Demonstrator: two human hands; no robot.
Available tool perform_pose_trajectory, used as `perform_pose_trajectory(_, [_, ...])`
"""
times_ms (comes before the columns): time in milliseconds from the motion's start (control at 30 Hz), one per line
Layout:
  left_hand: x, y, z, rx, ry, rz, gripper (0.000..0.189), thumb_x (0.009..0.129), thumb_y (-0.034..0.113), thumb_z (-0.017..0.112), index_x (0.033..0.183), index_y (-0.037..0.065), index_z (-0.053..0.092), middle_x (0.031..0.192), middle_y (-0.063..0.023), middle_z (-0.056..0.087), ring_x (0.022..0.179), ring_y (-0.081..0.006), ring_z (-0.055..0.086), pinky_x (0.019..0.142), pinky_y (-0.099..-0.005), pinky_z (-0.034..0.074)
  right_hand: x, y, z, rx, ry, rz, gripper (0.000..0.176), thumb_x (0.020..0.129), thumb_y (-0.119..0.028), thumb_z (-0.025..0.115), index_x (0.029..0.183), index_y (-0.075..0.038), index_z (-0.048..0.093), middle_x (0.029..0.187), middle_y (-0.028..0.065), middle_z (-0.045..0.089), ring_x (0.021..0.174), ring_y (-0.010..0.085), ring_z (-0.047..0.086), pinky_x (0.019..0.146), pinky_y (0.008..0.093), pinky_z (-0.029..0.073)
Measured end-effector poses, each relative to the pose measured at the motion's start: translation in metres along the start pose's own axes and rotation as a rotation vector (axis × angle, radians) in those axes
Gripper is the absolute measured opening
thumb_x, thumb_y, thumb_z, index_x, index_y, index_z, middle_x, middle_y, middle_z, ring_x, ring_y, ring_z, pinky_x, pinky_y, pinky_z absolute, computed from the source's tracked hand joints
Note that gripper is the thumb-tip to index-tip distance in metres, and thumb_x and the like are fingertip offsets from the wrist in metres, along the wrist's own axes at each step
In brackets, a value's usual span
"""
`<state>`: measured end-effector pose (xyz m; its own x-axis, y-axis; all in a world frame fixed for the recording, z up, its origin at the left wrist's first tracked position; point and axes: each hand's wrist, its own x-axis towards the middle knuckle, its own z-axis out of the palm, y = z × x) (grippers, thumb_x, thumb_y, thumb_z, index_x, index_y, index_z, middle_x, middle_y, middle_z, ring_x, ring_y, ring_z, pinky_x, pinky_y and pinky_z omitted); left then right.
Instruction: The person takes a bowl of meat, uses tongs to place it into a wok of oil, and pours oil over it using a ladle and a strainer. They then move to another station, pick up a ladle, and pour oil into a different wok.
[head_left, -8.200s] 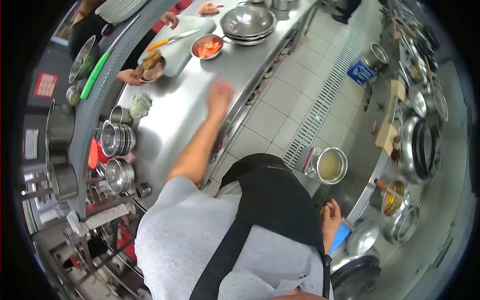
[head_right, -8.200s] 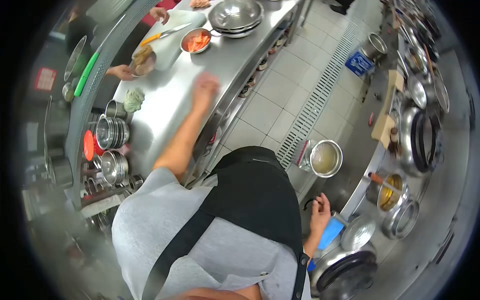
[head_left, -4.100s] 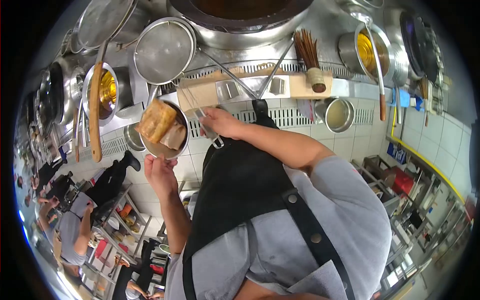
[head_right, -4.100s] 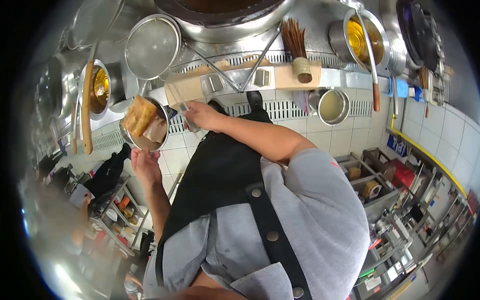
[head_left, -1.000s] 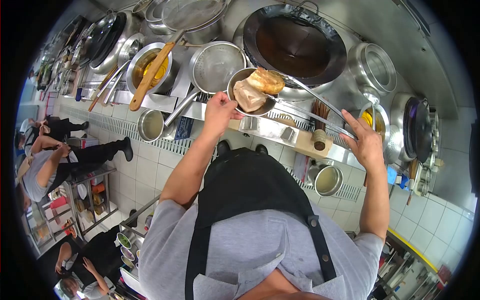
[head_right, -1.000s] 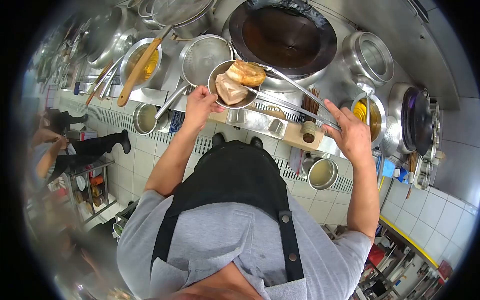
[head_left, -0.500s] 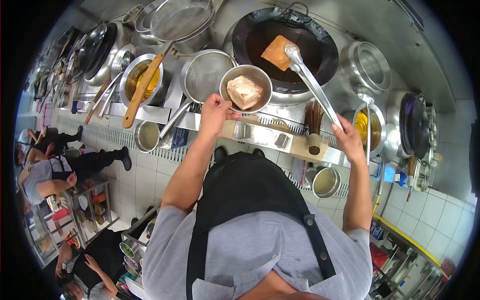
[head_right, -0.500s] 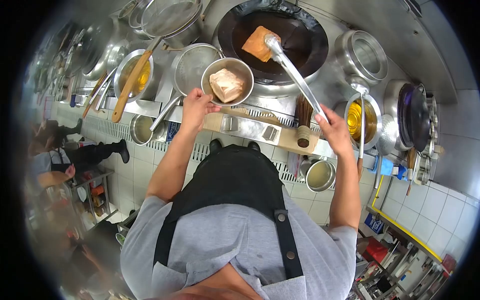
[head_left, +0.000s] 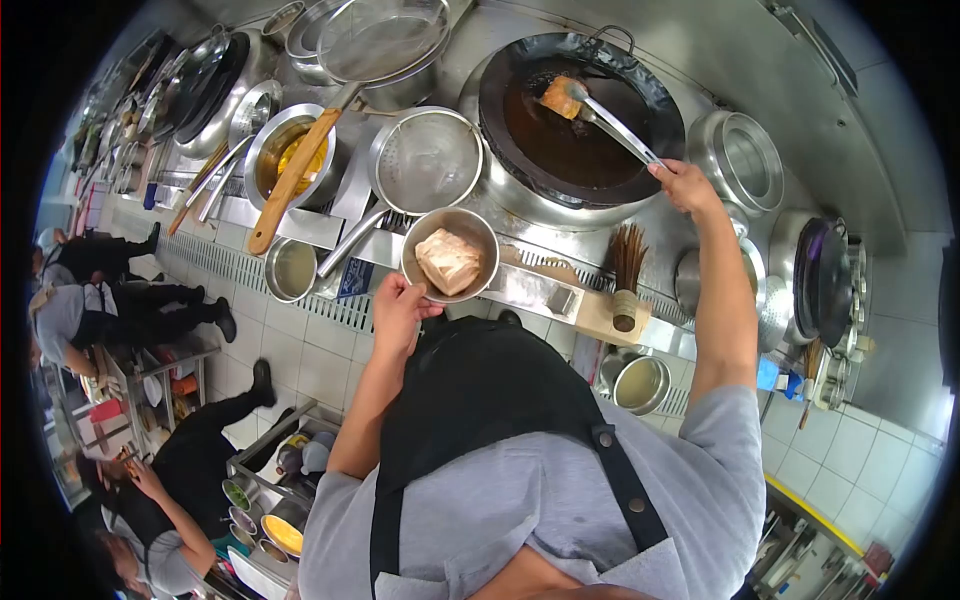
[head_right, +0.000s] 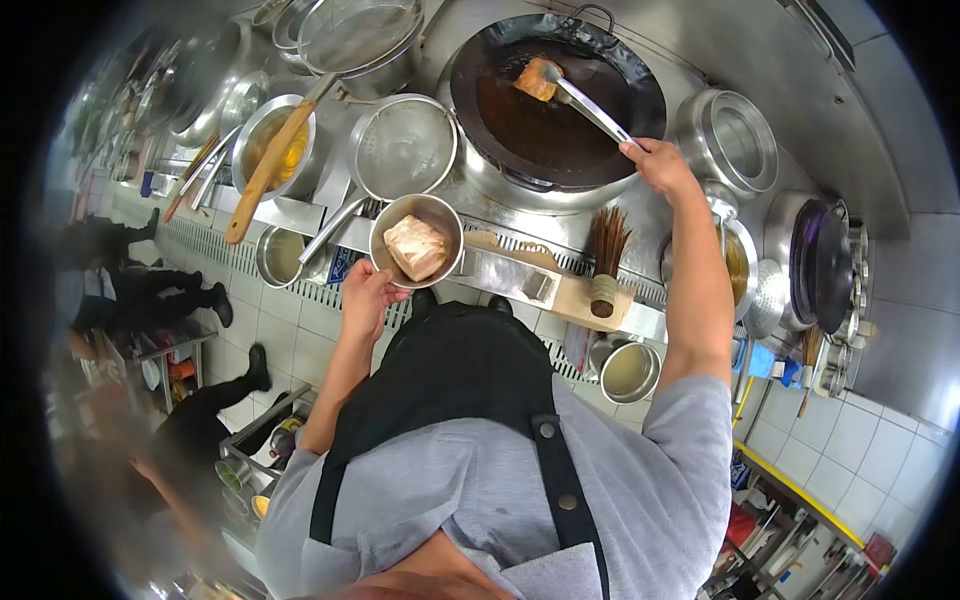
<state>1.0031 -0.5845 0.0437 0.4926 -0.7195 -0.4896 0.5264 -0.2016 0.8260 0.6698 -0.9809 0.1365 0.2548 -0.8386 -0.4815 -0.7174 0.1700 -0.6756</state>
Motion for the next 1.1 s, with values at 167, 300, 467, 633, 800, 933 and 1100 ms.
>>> perform_pose_trajectory(167, [-0.009,0.005,-0.001,-0.053,0.023,0.013,0.009,0.096,0.005,0.058,0.094,0.006,0.049,0.081,-0.0105,0.067,0.065,-0.0188,0.069,0.06,-0.0308,0.061,0.018,-0.005,-0.013,-0.243,0.064,-0.064,0.054,0.092,-0.045,0.073,0.127,-0.004,0.069,0.082,0.0095,0.067,0.071,0.0217,0.062,0.066,0.036,0.048])
perform_pose_trajectory(300, [-0.001,0.008,0.002,-0.035,-0.02,0.023,0.01,0.096,0.006,0.059,0.094,0.006,0.049,0.081,-0.0105,0.067,0.066,-0.019,0.07,0.062,-0.0301,0.061,0.008,-0.002,-0.029,-0.422,0.257,-0.21,0.062,0.089,-0.048,0.073,0.13,-0.002,0.067,0.12,0.0244,0.071,0.117,0.0375,0.065,0.101,0.0417,0.047])
perform_pose_trajectory(467, [0.013,0.02,0.023,-0.023,-0.081,0.051,0.013,0.097,0.008,0.062,0.094,0.005,0.049,0.082,-0.0097,0.065,0.067,-0.0182,0.068,0.064,-0.0308,0.062,-0.067,0.002,-0.022,-0.509,0.447,-0.416,0.057,0.09,-0.039,0.074,0.135,-0.005,0.064,0.119,0.0227,0.071,0.111,0.0358,0.068,0.096,0.0403,0.05])
perform_pose_trajectory(633, [0.04,0.032,0.047,-0.049,-0.134,0.107,0.013,0.097,0.006,0.062,0.094,0.005,0.049,0.082,-0.0103,0.065,0.069,-0.0197,0.07,0.065,-0.0315,0.062,-0.124,0.018,-0.006,-0.528,0.437,-0.309,0.056,0.087,-0.038,0.078,0.135,-0.013,0.065,0.103,0.0239,0.073,0.098,0.0385,0.071,0.087,0.0418,0.054])
perform_pose_trajectory(800, [0.071,0.045,0.077,-0.008,-0.131,0.173,0.012,0.097,0.003,0.06,0.094,0.003,0.048,0.082,-0.012,0.064,0.07,-0.0219,0.071,0.065,-0.032,0.062,-0.191,0.012,0.008,-0.373,0.403,-0.398,0.057,0.086,-0.028,0.081,0.139,-0.014,0.063,0.116,0.0212,0.072,0.104,0.0301,0.071,0.091,0.0365,0.052])
perform_pose_trajectory(933, [0.087,0.059,0.101,0.102,-0.111,0.287,0.012,0.096,0.002,0.06,0.094,0.001,0.048,0.083,-0.0154,0.065,0.071,-0.024,0.072,0.065,-0.0305,0.062,-0.223,-0.007,0.012,-0.256,0.237,-0.43,0.06,0.084,-0.019,0.082,0.139,-0.007,0.061,0.125,0.0189,0.07,0.11,0.0253,0.069,0.097,0.0335,0.05])
perform_pose_trajectory(1100, [0.093,0.066,0.127,0.141,-0.137,0.401,0.015,0.096,0.0,0.061,0.088,0.001,0.047,0.085,-0.017,0.066,0.071,-0.0237,0.073,0.062,-0.0296,0.063,-0.214,-0.008,0.022,-0.345,0.135,-0.538,0.062,0.083,-0.013,0.082,0.139,-0.002,0.059,0.131,0.0192,0.067,0.114,0.0252,0.067,0.099,0.0329,0.05])
